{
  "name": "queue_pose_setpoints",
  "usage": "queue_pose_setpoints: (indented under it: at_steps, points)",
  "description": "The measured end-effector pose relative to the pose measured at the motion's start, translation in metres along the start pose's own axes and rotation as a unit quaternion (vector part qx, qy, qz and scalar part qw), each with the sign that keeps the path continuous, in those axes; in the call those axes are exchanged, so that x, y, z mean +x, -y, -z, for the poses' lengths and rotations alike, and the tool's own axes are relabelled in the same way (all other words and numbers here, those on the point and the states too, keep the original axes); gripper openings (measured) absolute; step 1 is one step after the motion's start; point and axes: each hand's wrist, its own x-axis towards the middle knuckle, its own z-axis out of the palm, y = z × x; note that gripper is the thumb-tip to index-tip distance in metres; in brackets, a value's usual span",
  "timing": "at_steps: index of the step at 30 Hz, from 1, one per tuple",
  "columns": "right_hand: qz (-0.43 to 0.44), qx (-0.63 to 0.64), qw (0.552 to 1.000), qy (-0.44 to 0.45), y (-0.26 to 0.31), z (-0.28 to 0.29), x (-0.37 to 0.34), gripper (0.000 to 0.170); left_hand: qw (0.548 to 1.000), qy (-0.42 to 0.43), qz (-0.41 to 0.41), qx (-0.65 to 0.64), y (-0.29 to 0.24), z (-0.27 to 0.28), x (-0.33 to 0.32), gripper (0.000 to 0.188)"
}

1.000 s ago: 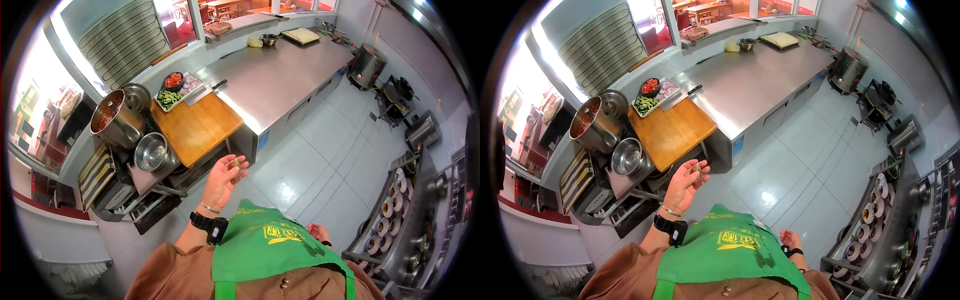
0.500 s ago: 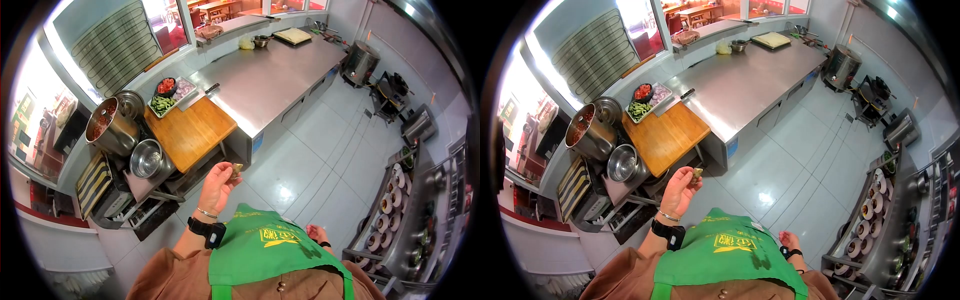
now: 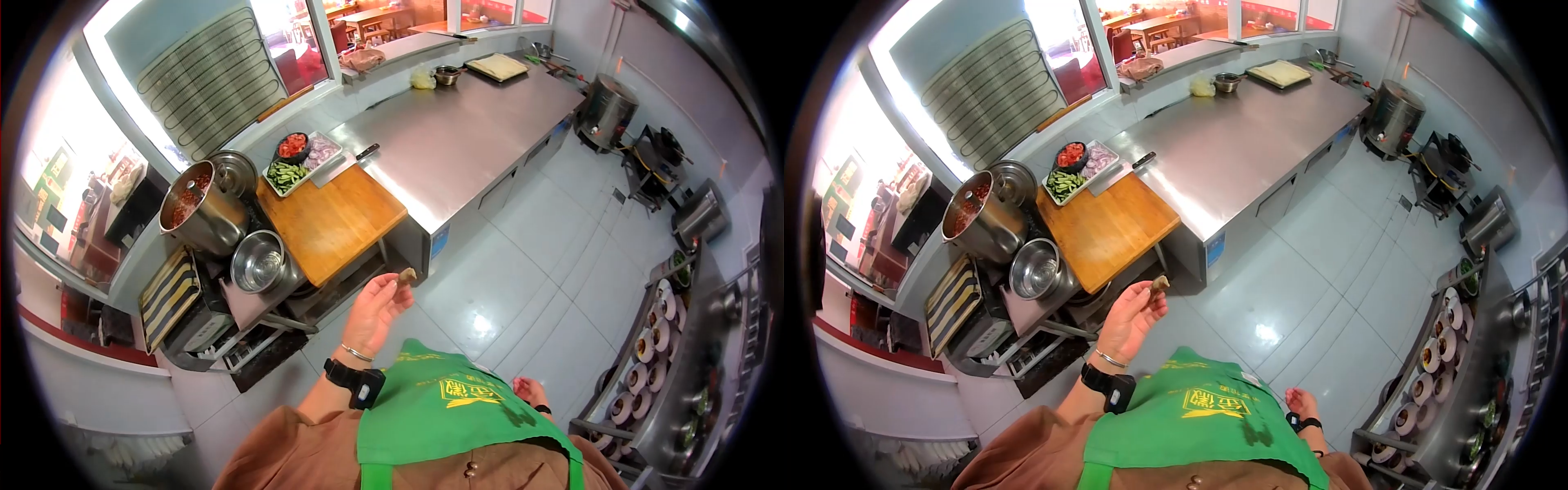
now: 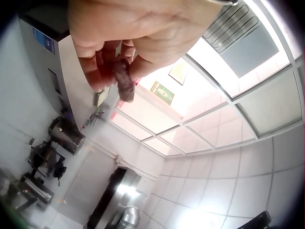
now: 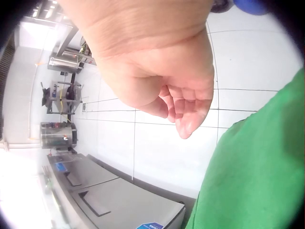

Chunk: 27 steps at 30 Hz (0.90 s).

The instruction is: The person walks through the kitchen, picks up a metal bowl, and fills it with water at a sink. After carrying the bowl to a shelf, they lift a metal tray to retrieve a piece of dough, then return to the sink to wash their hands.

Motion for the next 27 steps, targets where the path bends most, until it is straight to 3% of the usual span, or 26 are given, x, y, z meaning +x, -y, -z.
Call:
queue_pose_setpoints:
  at_steps: [10,16,21,27]
  points:
    - [0.0,0.008,1.0,0.008,-0.001,0.008,0.014,0.017,0.999,-0.002,0.043,-0.025,0.001,0.02,0.005,0.022]
    - [-0.01,0.019,0.999,0.025,-0.002,0.012,0.025,0.017,0.999,-0.034,-0.006,0.004,-0.017,-0.007,-0.001,0.022]
    - [-0.035,0.033,0.998,0.026,0.001,0.014,0.031,0.017,0.994,0.054,-0.013,0.094,-0.044,-0.025,-0.002,0.026]
    - [0.027,0.006,1.0,-0.005,0.002,0.008,0.014,0.018,0.958,0.137,-0.067,0.244,-0.101,-0.092,-0.014,0.023]
